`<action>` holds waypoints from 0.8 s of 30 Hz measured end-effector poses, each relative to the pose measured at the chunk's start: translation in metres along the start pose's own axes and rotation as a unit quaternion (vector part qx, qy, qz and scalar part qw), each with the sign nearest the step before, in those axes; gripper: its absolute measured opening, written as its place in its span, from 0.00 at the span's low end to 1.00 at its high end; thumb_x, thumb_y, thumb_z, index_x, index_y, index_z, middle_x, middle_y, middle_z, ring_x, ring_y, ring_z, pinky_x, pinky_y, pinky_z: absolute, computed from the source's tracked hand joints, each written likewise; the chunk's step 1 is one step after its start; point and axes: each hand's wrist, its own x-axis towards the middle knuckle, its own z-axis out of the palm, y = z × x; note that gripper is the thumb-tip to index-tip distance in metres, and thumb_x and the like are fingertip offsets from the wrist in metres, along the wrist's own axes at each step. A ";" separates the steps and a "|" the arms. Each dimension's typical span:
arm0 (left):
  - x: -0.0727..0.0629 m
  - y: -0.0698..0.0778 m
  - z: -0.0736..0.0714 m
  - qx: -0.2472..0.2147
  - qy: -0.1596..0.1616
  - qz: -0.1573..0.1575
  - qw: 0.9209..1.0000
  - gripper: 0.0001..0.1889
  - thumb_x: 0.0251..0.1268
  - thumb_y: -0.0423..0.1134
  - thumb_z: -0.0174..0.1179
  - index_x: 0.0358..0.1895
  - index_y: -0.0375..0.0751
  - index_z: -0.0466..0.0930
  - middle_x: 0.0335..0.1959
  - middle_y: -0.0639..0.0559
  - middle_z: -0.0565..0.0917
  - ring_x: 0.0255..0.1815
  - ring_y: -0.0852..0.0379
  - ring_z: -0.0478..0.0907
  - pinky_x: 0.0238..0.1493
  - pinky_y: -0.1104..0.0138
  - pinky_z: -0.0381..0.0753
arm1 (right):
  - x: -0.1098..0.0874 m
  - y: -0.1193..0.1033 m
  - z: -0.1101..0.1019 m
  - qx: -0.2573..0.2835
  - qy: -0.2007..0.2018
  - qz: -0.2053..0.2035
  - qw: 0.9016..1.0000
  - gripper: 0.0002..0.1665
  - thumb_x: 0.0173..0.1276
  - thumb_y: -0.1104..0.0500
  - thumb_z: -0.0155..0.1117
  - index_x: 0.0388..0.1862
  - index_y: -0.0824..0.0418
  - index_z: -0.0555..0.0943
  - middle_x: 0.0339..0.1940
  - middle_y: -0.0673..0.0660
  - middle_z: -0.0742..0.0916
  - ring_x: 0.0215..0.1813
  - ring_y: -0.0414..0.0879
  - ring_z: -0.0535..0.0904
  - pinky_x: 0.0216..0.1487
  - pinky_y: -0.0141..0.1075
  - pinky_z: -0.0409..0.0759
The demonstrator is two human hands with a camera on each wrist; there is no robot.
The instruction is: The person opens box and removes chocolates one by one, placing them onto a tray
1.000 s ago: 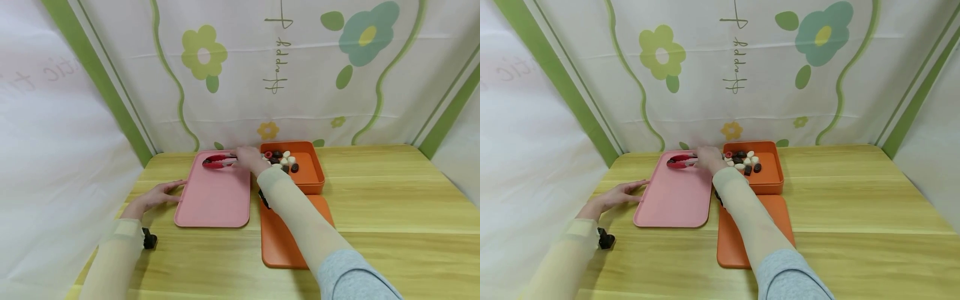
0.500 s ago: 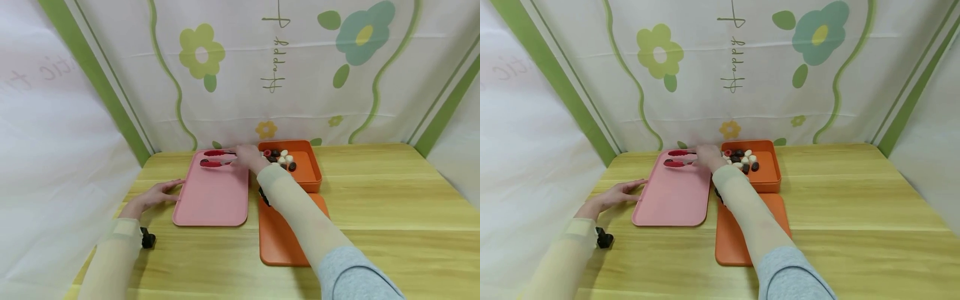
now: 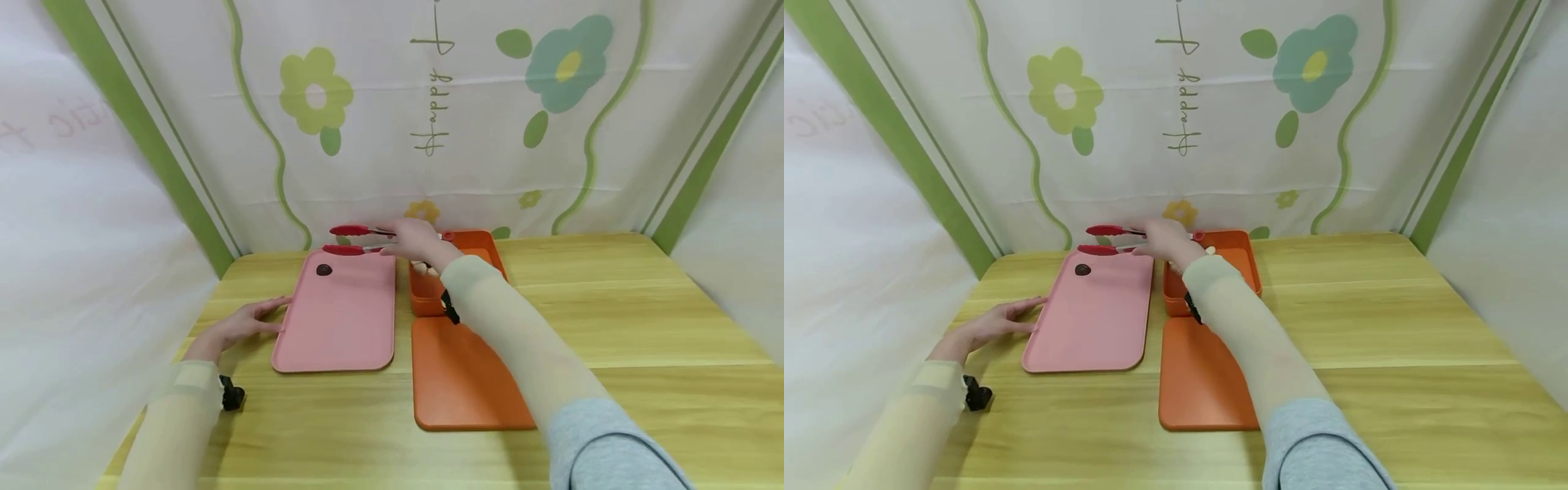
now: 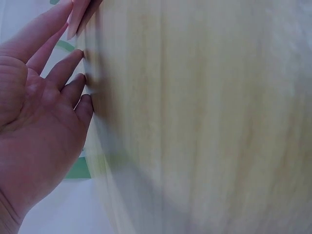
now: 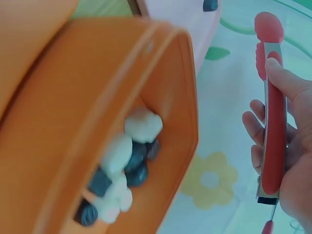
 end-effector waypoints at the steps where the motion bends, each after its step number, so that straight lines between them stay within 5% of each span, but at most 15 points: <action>1: 0.000 -0.001 0.000 0.003 0.000 0.000 1.000 0.38 0.62 0.41 0.67 0.74 0.41 0.60 0.75 0.34 0.50 0.74 0.33 0.41 0.68 0.40 0.42 | -0.002 0.002 -0.003 -0.003 -0.004 -0.002 1.000 0.39 0.66 0.42 0.65 0.74 0.42 0.65 0.61 0.51 0.80 0.54 0.48 0.75 0.51 0.44 0.74; 15: -0.007 0.002 0.002 0.091 0.028 0.034 0.995 0.35 0.60 0.41 0.69 0.69 0.32 0.67 0.69 0.31 0.64 0.70 0.31 0.55 0.66 0.41 0.54 | -0.040 0.044 -0.031 -0.024 -0.014 -0.060 0.998 0.38 0.66 0.46 0.68 0.72 0.53 0.69 0.66 0.56 0.77 0.60 0.53 0.75 0.55 0.47 0.73; 20: -0.007 0.004 0.003 0.123 0.038 0.059 0.990 0.32 0.60 0.40 0.69 0.66 0.30 0.70 0.63 0.31 0.72 0.64 0.33 0.66 0.62 0.43 0.63 | -0.060 0.058 -0.038 -0.037 -0.009 -0.080 0.996 0.37 0.65 0.47 0.68 0.71 0.56 0.71 0.66 0.58 0.76 0.64 0.56 0.73 0.57 0.49 0.72; 24: -0.008 0.004 0.005 0.105 0.038 0.059 0.992 0.31 0.60 0.37 0.69 0.65 0.29 0.70 0.57 0.32 0.76 0.53 0.40 0.76 0.53 0.52 0.74 | -0.074 0.068 -0.041 -0.034 -0.004 -0.086 0.996 0.37 0.64 0.47 0.69 0.70 0.56 0.72 0.65 0.58 0.78 0.56 0.56 0.77 0.54 0.49 0.73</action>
